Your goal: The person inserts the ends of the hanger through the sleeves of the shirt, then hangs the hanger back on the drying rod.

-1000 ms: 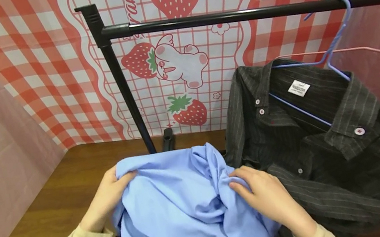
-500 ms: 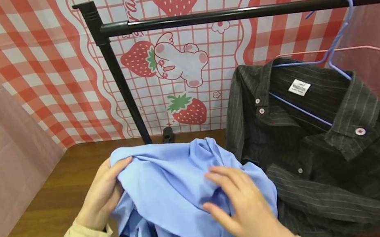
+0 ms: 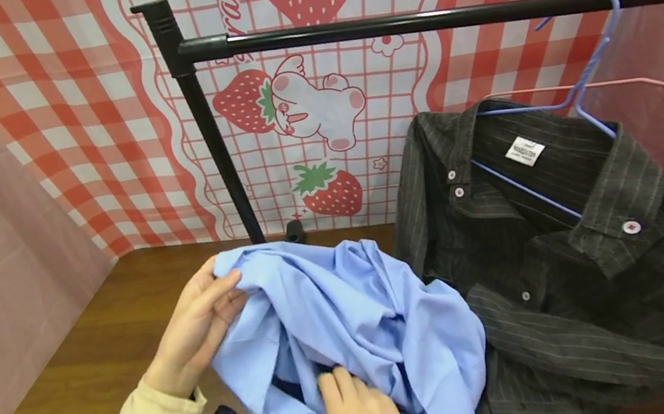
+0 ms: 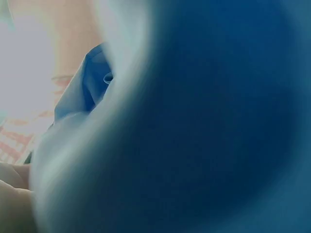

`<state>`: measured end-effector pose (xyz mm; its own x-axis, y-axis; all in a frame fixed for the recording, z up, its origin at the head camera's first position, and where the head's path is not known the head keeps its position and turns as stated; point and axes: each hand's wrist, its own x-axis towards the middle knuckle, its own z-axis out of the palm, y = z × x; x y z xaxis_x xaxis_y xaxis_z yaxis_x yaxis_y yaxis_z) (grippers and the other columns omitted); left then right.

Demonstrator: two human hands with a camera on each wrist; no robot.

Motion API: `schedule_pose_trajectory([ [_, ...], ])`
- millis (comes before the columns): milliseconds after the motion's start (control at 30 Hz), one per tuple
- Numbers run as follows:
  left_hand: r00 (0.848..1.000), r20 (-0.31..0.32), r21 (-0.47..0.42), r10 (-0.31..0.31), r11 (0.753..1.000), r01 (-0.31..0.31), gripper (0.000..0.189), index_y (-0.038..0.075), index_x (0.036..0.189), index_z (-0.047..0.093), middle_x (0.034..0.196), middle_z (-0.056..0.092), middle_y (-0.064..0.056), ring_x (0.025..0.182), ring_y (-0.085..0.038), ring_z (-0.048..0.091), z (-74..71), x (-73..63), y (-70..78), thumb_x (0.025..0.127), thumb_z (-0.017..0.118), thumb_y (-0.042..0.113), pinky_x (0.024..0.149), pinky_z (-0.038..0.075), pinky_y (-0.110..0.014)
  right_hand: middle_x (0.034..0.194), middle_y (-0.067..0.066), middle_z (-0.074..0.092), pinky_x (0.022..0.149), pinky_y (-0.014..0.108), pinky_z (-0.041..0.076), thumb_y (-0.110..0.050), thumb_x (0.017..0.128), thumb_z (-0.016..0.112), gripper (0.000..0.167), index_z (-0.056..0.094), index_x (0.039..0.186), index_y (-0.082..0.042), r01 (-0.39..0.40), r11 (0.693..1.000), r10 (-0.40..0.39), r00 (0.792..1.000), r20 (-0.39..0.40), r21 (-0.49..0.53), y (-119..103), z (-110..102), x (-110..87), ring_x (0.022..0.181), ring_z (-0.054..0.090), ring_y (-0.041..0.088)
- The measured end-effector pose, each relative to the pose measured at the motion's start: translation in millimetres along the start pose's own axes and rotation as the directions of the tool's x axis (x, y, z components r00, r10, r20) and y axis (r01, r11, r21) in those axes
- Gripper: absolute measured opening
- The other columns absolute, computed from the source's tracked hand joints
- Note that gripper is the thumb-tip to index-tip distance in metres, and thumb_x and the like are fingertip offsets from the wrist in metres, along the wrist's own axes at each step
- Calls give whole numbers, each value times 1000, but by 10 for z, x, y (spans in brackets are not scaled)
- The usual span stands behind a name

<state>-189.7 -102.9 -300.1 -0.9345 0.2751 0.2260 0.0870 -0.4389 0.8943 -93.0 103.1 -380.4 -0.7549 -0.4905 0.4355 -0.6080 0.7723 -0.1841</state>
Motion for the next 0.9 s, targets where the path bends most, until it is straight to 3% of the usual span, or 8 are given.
schedule_pose_trajectory([
  [267, 999, -40, 213, 31, 977, -22, 48, 3, 133, 29, 127, 44, -13, 107, -17, 51, -143, -9, 1, 89, 48, 1, 88, 44, -24, 80, -4, 63, 58, 18, 45, 5, 70, 64, 31, 55, 94, -12, 43, 984, -4, 976, -219, 174, 192, -263, 170, 69, 56, 2],
  [400, 995, -77, 401, 71, 916, -34, 55, 5, 137, 27, 134, 38, -15, 117, -23, 45, -177, -9, -20, 89, 53, 5, 93, 40, -30, 85, -6, 65, 69, 13, 45, 7, 72, 67, 29, 59, 92, -13, 53, 965, 35, 945, -326, 257, 318, -448, 301, 77, 59, 2],
  [467, 989, -75, 553, 127, 831, -65, 60, 6, 139, 26, 138, 35, -14, 122, -26, 40, -175, -24, -45, 87, 58, 8, 99, 36, -37, 87, -6, 66, 73, 11, 44, 8, 73, 67, 28, 61, 92, -11, 48, 945, 68, 939, -338, 324, 367, -525, 355, 81, 61, 3],
  [500, 984, -65, 638, 166, 765, -87, 63, 6, 139, 26, 139, 33, -13, 124, -26, 38, -165, -37, -56, 86, 60, 10, 101, 33, -40, 87, -6, 66, 74, 10, 44, 9, 74, 66, 27, 61, 92, -11, 45, 932, 85, 937, -338, 358, 386, -560, 382, 81, 61, 3],
  [667, 934, 208, 889, 291, 342, -304, 71, 10, 139, 32, 146, 25, -9, 134, -26, 24, -44, -130, -97, 79, 70, 21, 105, 24, -49, 87, 2, 68, 68, 11, 45, 10, 77, 64, 23, 62, 94, -6, 30, 855, 158, 936, -316, 518, 433, -711, 518, 79, 60, 3],
  [733, 894, 368, 880, 257, 215, -424, 74, 14, 139, 33, 149, 21, -6, 137, -25, 17, 33, -150, -103, 78, 71, 27, 107, 20, -50, 87, 3, 68, 66, 13, 46, 9, 79, 63, 21, 61, 95, -6, 25, 829, 173, 939, -298, 558, 436, -763, 570, 78, 60, 2],
  [800, 843, 501, 837, 197, 139, -529, 76, 17, 141, 31, 150, 20, -5, 138, -26, 13, 106, -155, -112, 78, 71, 34, 108, 15, -50, 88, 4, 68, 68, 14, 47, 7, 81, 61, 20, 61, 95, -6, 32, 811, 169, 943, -286, 584, 429, -808, 614, 81, 61, 3],
  [900, 789, 607, 779, 94, 129, -614, 81, 19, 143, 26, 149, 22, -2, 138, -23, 15, 164, -146, -146, 78, 67, 44, 110, 13, -46, 91, 4, 68, 71, 16, 48, 5, 83, 60, 19, 61, 97, -7, 50, 795, 151, 949, -277, 605, 399, -859, 662, 86, 62, 4],
])
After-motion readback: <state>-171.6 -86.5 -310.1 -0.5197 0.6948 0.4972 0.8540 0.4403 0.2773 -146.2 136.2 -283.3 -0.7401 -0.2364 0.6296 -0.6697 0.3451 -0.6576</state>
